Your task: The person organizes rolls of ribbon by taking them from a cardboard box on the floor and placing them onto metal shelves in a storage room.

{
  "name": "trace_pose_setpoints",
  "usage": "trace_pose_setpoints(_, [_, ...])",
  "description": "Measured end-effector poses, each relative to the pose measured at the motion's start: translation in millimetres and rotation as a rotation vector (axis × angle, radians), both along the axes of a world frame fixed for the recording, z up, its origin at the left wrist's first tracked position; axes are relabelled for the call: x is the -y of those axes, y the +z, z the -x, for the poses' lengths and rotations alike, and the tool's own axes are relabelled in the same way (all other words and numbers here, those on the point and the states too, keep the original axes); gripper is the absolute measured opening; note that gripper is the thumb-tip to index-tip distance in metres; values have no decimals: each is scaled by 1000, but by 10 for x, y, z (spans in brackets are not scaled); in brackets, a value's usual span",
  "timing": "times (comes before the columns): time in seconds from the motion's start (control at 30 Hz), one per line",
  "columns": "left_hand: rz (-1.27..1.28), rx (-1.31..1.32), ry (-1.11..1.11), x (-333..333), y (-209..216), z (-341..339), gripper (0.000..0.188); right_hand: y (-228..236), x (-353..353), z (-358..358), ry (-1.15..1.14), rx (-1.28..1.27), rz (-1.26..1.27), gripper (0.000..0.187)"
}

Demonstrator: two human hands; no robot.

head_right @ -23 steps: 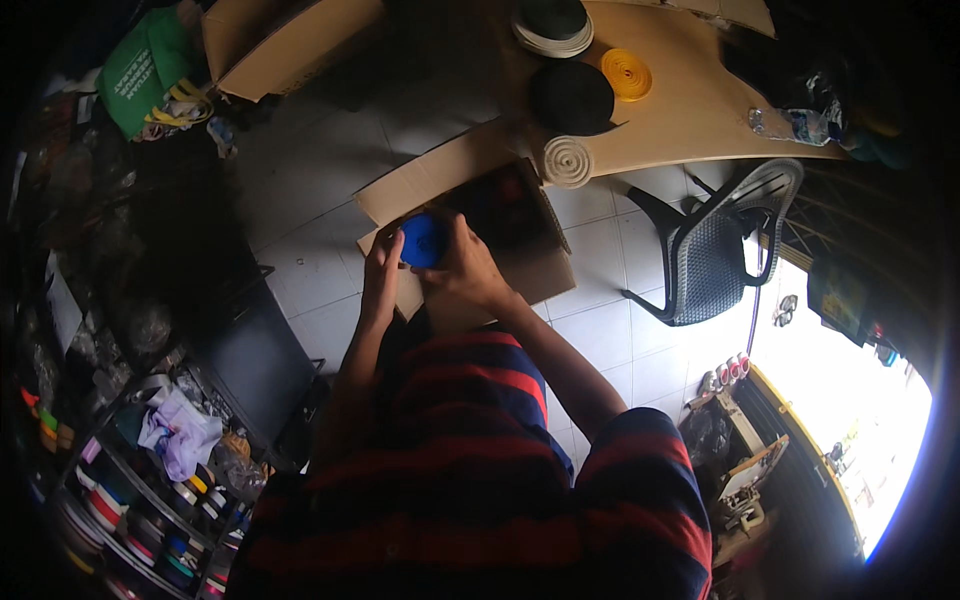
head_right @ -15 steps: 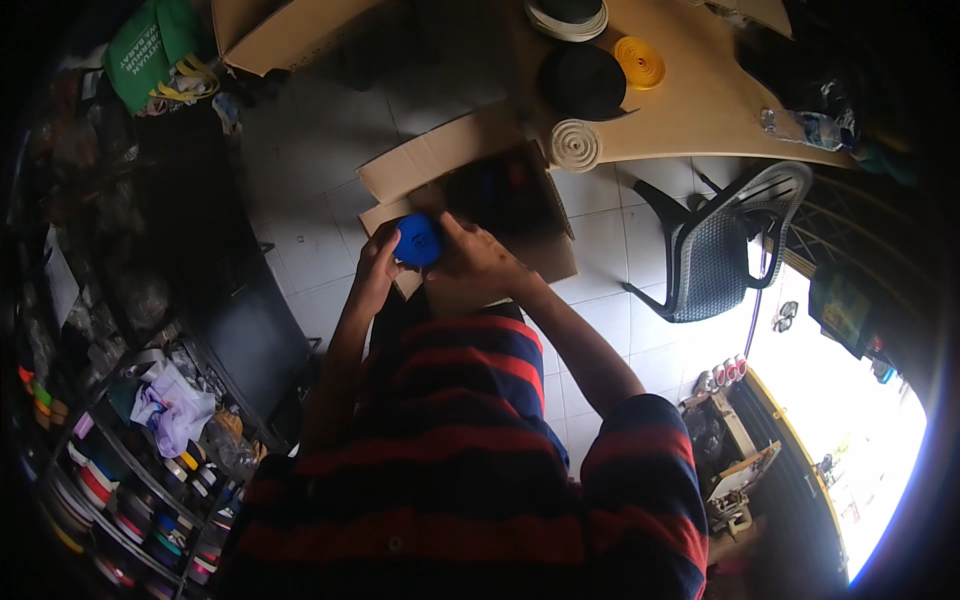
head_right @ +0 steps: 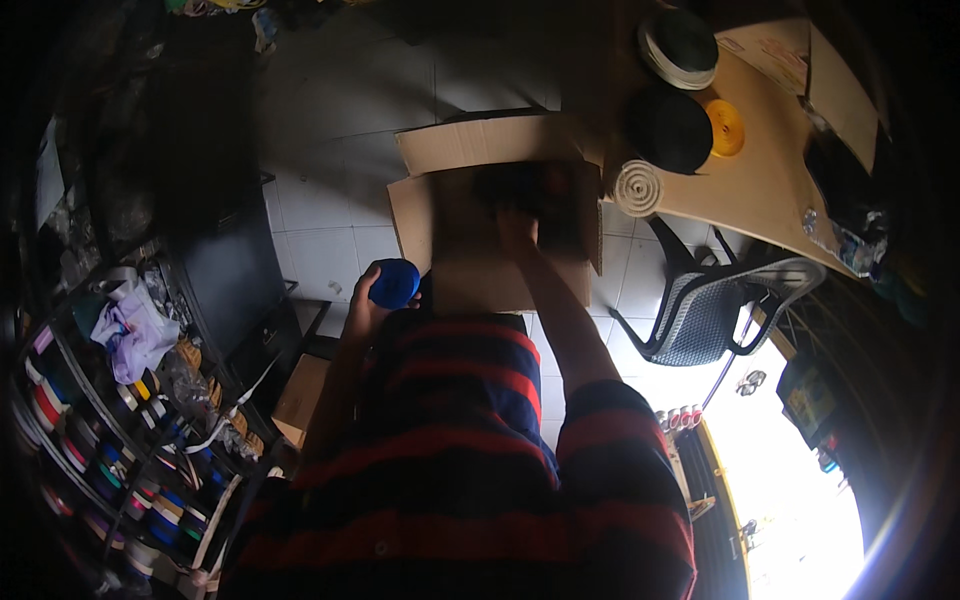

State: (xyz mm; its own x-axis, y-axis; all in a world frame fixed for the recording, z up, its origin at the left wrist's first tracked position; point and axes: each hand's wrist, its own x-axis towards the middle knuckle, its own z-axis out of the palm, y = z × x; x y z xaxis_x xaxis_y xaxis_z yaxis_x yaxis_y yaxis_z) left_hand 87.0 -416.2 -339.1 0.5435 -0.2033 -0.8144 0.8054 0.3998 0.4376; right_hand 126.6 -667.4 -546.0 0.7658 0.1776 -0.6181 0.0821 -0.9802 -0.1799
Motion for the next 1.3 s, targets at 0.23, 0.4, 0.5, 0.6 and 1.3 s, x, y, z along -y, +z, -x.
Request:
trace_pose_setpoints(0.23, [-48,-35,154,-201,-5,423,44,-77,-261,-378,147,-173,-44,28])
trace_pose_setpoints(0.4, [-438,253,-119,-251,-1,711,36,-199,-102,-703,191,133,-106,40])
trace_pose_setpoints(0.5, [-564,331,-149,-333,-154,920,34,-376,-130,-695,7,132,-126,46])
trace_pose_setpoints(0.6, [-332,112,134,-241,-54,950,32,-529,-86,-713,2,158,-163,58])
trace_pose_setpoints(1.3, [-162,-14,688,-213,134,1510,38,-362,-182,-644,89,-142,-209,86])
